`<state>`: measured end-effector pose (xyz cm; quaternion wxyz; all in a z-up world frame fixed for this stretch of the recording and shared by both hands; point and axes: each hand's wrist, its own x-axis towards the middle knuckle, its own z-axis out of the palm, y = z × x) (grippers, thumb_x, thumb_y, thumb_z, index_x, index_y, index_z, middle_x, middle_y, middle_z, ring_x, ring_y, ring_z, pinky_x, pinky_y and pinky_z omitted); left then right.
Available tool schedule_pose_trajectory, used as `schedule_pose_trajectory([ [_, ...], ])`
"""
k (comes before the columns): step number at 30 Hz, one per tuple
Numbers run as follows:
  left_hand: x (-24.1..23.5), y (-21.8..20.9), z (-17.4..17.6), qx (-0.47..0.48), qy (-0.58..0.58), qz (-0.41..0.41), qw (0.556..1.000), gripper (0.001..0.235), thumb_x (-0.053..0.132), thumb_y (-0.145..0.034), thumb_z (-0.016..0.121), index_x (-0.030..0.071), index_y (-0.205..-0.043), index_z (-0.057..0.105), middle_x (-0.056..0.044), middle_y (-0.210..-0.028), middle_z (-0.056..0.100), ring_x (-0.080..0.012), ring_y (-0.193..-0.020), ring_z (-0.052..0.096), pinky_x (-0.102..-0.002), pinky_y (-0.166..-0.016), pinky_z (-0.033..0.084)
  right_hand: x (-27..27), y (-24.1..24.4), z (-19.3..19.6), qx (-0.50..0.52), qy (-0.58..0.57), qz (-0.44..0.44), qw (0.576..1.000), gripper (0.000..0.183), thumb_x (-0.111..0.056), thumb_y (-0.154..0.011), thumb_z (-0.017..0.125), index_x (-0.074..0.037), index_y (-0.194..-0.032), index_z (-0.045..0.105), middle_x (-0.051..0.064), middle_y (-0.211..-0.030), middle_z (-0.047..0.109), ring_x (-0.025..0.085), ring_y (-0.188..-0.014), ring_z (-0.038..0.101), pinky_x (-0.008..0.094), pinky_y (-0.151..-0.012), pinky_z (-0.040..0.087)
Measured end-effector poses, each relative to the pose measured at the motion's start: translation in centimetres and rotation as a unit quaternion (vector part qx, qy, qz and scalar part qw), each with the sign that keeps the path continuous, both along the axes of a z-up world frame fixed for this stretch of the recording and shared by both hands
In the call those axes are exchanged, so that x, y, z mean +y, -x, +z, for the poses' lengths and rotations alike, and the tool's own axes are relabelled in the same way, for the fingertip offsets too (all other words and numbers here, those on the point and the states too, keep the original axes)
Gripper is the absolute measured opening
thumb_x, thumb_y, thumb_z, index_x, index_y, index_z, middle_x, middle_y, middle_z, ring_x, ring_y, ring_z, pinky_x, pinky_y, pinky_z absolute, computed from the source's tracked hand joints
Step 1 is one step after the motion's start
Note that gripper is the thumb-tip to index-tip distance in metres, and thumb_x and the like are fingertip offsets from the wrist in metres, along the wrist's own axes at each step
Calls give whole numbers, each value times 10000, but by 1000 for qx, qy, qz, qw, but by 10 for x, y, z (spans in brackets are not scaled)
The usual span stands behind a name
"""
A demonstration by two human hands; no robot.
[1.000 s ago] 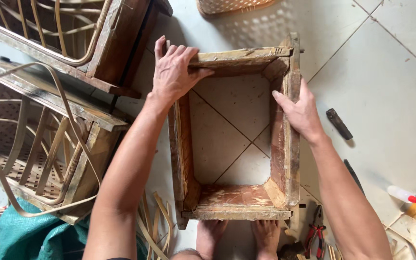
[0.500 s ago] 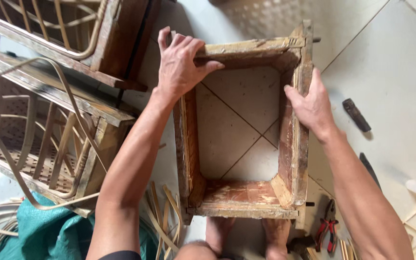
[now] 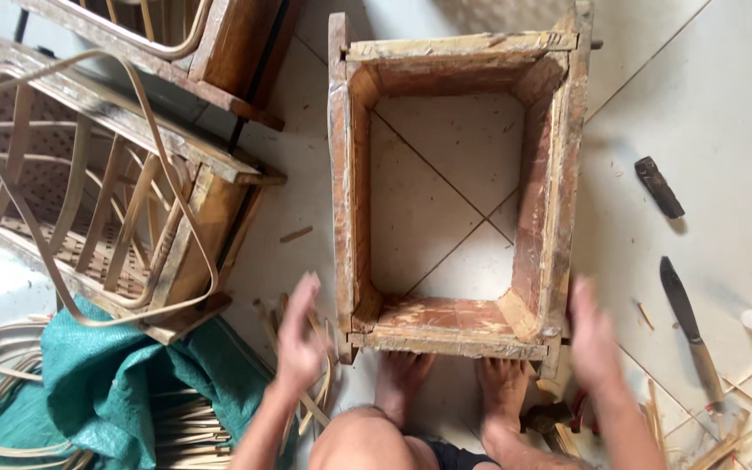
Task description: The person assembles a rectangular woven basket by fitting it into a wooden mold and using a knife to trim and adjust the edges. The person then removes the basket from the mold and inspects the wooden frame.
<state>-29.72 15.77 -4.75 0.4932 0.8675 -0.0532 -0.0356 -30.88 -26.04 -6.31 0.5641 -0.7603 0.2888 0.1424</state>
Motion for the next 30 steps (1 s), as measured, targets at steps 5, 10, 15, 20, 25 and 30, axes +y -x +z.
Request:
schedule_pose_trajectory([
  [5,-37,60,-38,168,144,65,973,542,163,-899,777,17,-1360,533,-142,-1239,629,-254,-1105,601,-380,-922,529,16,85,-3,27,93,90,991,665,-421,-922,608,-10,-1437,515,243,-1324,655,337,-1226,637,422,-1088,460],
  [10,-40,59,-61,100,22,75,992,388,97,-885,756,24,-1239,615,-124,-1059,718,-237,-956,684,-356,-847,559,34,95,-6,-169,253,178,936,725,-258,-694,880,20,-1302,601,290,-1374,591,484,-1237,577,487,-1093,438],
  [15,-41,68,-56,93,13,74,993,303,103,-935,724,26,-1218,645,-158,-1085,731,-272,-969,711,-367,-856,568,43,109,-32,-146,251,60,955,618,-37,-729,632,58,-1337,575,286,-1272,650,474,-1155,669,467,-1043,534],
  [20,-43,65,-57,137,11,93,986,318,105,-909,758,29,-1190,630,-162,-1007,726,-271,-881,681,-376,-807,564,38,113,-37,-188,248,75,947,564,-73,-808,602,60,-1354,552,295,-1168,682,440,-1034,699,467,-999,560],
  [25,-49,67,-57,130,54,96,985,368,124,-898,751,46,-1231,613,-136,-1019,738,-241,-912,692,-363,-833,566,47,120,-21,-97,285,65,951,520,-107,-854,670,67,-1334,573,337,-1100,675,508,-1017,651,512,-888,542],
  [30,-19,48,-53,200,47,-50,977,877,314,-773,867,19,-1452,396,-189,-1320,613,-283,-1233,586,-398,-1048,454,14,108,1,-70,271,244,929,468,-185,-839,740,33,-1240,638,303,-1142,682,452,-1029,682,487,-919,552],
])
